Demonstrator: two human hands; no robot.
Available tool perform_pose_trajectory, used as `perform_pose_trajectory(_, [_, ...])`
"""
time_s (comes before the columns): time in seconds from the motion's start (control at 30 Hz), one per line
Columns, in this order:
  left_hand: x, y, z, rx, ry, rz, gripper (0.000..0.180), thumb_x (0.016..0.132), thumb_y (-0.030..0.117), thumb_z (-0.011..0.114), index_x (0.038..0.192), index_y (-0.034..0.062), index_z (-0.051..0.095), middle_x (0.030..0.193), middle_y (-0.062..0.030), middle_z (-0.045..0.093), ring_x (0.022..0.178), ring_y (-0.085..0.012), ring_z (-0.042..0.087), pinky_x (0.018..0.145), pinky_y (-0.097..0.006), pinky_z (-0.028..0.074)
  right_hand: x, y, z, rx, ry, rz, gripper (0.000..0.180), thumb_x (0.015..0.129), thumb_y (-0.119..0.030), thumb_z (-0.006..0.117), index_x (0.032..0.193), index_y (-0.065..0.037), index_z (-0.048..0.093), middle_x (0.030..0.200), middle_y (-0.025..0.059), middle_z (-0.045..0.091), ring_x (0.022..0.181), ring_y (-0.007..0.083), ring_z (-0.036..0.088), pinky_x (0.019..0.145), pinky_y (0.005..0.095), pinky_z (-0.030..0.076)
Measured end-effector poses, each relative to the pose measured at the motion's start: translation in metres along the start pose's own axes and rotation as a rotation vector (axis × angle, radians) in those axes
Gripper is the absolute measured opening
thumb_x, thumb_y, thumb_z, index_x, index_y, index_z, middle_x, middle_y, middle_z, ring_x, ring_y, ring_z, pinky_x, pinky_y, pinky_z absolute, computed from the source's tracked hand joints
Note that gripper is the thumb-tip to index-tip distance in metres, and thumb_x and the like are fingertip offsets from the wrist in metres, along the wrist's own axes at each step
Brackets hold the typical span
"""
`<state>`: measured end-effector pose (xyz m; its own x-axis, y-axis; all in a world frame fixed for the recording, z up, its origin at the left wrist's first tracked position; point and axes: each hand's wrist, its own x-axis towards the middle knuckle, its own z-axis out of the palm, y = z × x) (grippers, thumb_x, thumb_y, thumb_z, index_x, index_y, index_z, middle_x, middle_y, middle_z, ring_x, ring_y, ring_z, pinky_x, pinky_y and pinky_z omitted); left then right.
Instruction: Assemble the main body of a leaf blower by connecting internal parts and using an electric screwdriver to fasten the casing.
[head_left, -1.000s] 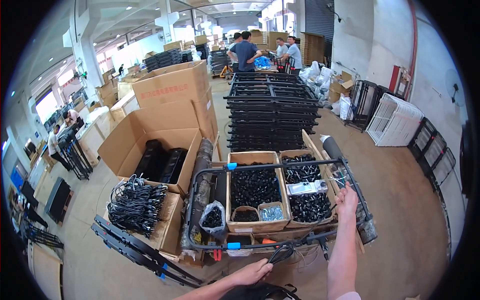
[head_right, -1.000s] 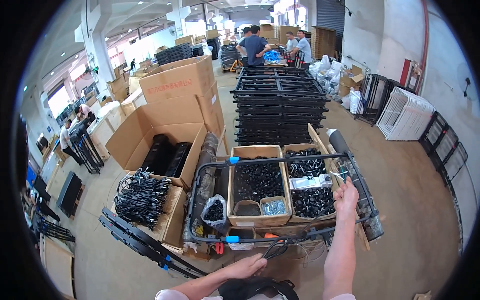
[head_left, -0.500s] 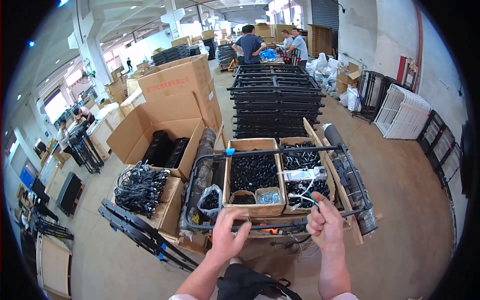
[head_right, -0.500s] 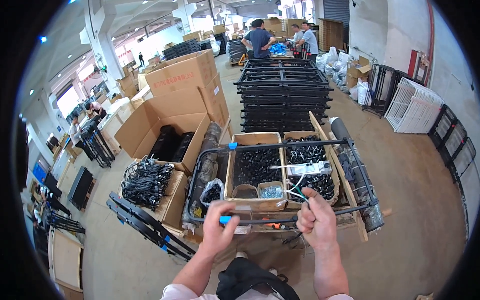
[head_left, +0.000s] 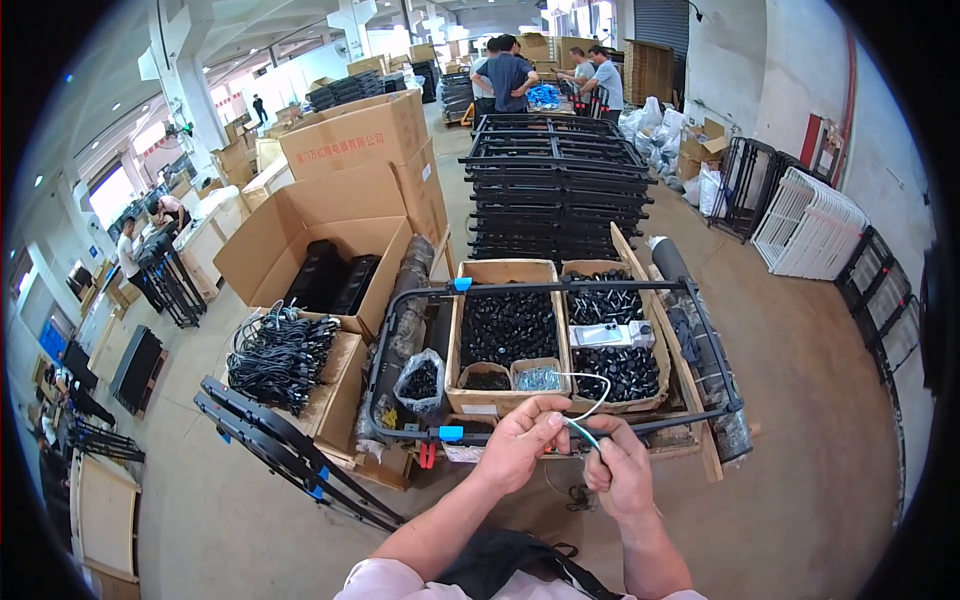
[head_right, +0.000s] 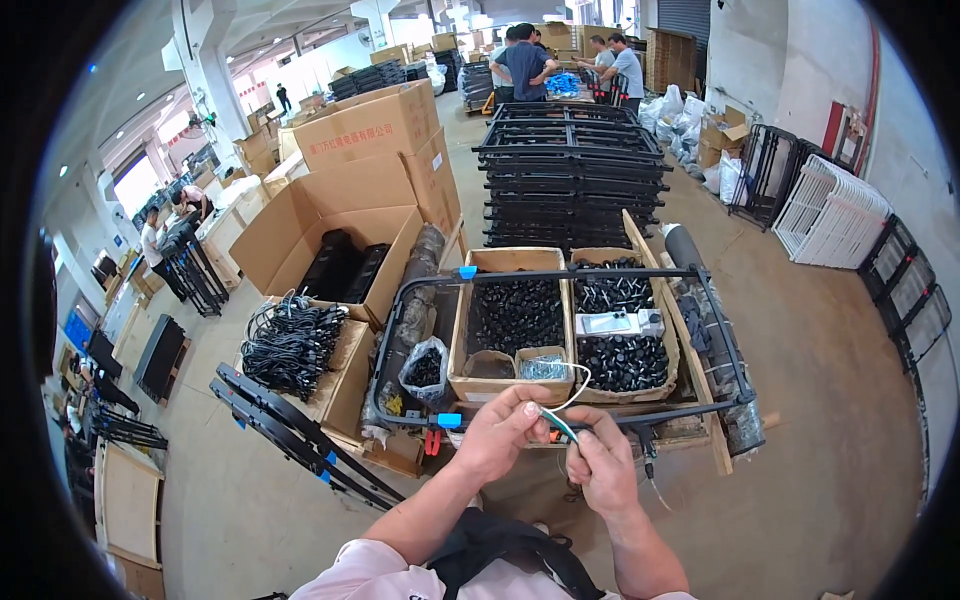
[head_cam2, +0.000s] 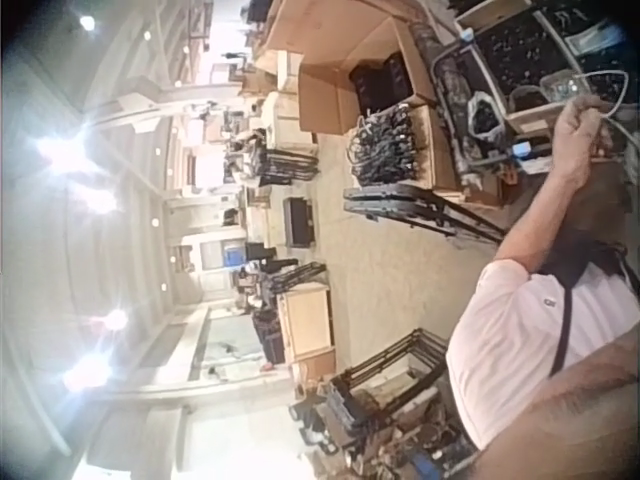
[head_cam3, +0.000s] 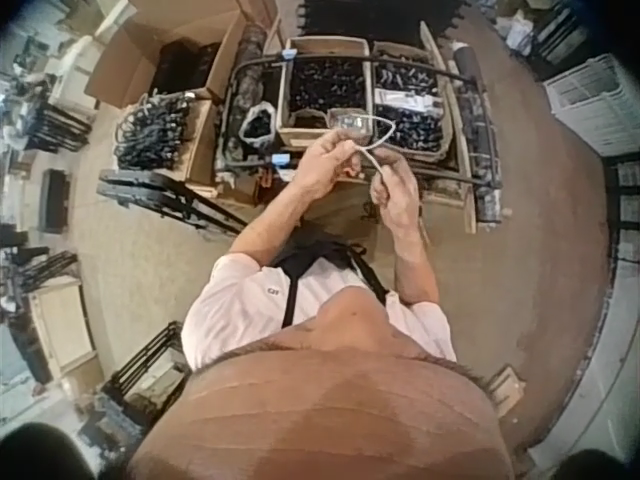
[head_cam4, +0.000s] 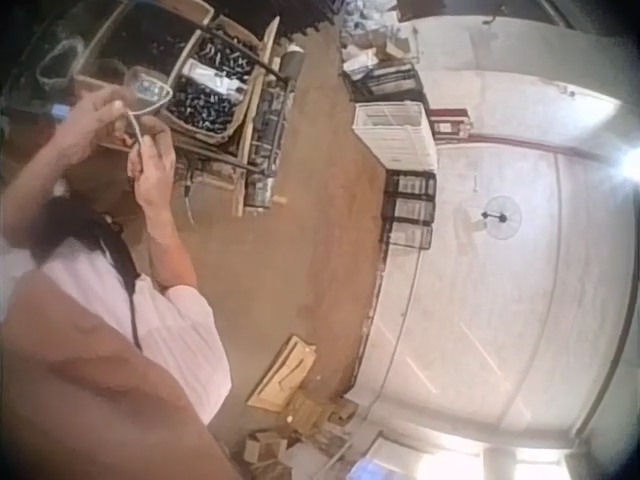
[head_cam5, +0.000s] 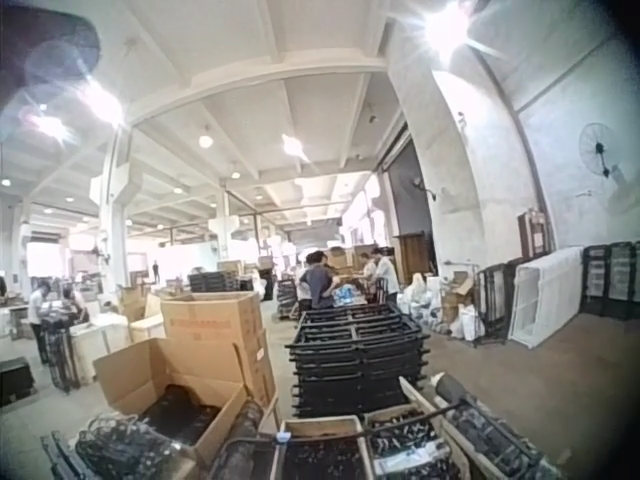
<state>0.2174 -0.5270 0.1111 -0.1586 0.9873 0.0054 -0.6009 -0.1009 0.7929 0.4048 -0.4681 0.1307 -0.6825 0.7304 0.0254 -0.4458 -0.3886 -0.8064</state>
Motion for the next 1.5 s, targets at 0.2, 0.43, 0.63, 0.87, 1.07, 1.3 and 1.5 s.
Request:
perform_pose_trajectory(0.2, [-0.005,-0.008,-0.01,-0.263,0.047,-0.224,0.03,0.106,0.028,0.066,0.124,0.0036,0.065,0.087,-0.0004,0.067,0.072,-0.0092,0.06,0.069,-0.023,0.051,-0.002,0.031,-0.012,-0.276,-0.031,0.092,0.021,0.105,-0.011,0.049,0.122,0.001,0.054,0.072,-0.0001,0.051,0.057,0.0064,0.041,0.052,0.0242,0.032])
perform_pose_trajectory(0.43, [-0.027,-0.013,-0.022,0.263,0.141,-0.27,0.032,0.106,0.031,0.064,0.122,0.0039,0.073,0.109,-0.0024,0.072,0.102,-0.0114,0.062,0.092,-0.033,0.048,0.0,0.059,-0.005,-0.304,-0.059,0.124,0.013,0.107,-0.012,0.056,0.115,-0.003,0.055,0.079,-0.0032,0.052,0.064,0.0044,0.042,0.056,0.0233,0.032])
perform_pose_trajectory(0.63, [-0.048,-0.012,-0.042,0.851,0.011,0.149,0.027,0.109,0.023,0.059,0.115,0.0006,0.072,0.111,-0.0031,0.07,0.101,-0.0137,0.063,0.091,-0.033,0.052,0.004,0.103,-0.026,-0.245,-0.094,0.318,0.035,0.109,-0.021,0.06,0.14,-0.008,0.056,0.084,-0.0054,0.052,0.07,0.0044,0.045,0.06,0.023,0.036])
perform_pose_trajectory(0.87, [-0.086,-0.029,-0.064,0.141,0.308,-0.1,0.025,0.113,0.025,0.049,0.116,0.0035,0.061,0.102,-0.0067,0.071,0.1,-0.0167,0.066,0.094,-0.033,0.054,-0.006,0.169,-0.047,-0.403,-0.228,0.466,0.036,0.107,-0.035,0.062,0.131,-0.009,0.07,0.094,-0.0044,0.066,0.081,0.0048,0.054,0.073,0.0235,0.045])
perform_pose_trajectory(1.07, [-0.105,-0.06,-0.133,-0.109,0.317,-0.323,0.026,0.113,0.028,0.05,0.112,0.0053,0.062,0.083,-0.0013,0.059,0.08,-0.0149,0.06,0.078,-0.03,0.051,-0.009,0.223,-0.067,-0.854,-0.359,0.481,0.037,0.102,-0.033,0.062,0.107,0.0,0.076,0.092,0.0096,0.076,0.089,0.0163,0.07,0.083,0.0348,0.054])
perform_pose_trajectory(1.3, [-0.118,-0.089,-0.214,0.1,0.541,-0.45,0.027,0.114,0.025,0.046,0.113,0.0058,0.065,0.097,-0.0059,0.073,0.087,-0.0155,0.069,0.08,-0.033,0.056,0.005,0.278,-0.049,-0.979,-0.28,0.517,0.039,0.102,-0.037,0.061,0.101,-0.002,0.077,0.087,0.0138,0.076,0.082,0.021,0.071,0.078,0.0377,0.054])
perform_pose_trajectory(1.5, [-0.112,-0.093,-0.263,0.133,0.652,-0.373,0.026,0.114,0.023,0.044,0.118,0.0067,0.063,0.096,-0.0049,0.073,0.085,-0.0146,0.069,0.076,-0.032,0.055,0.027,0.336,-0.036,-0.95,-0.207,0.508,0.045,0.104,-0.04,0.057,0.091,0.0,0.073,0.076,0.0156,0.069,0.071,0.0253,0.065,0.07,0.0411,0.051])
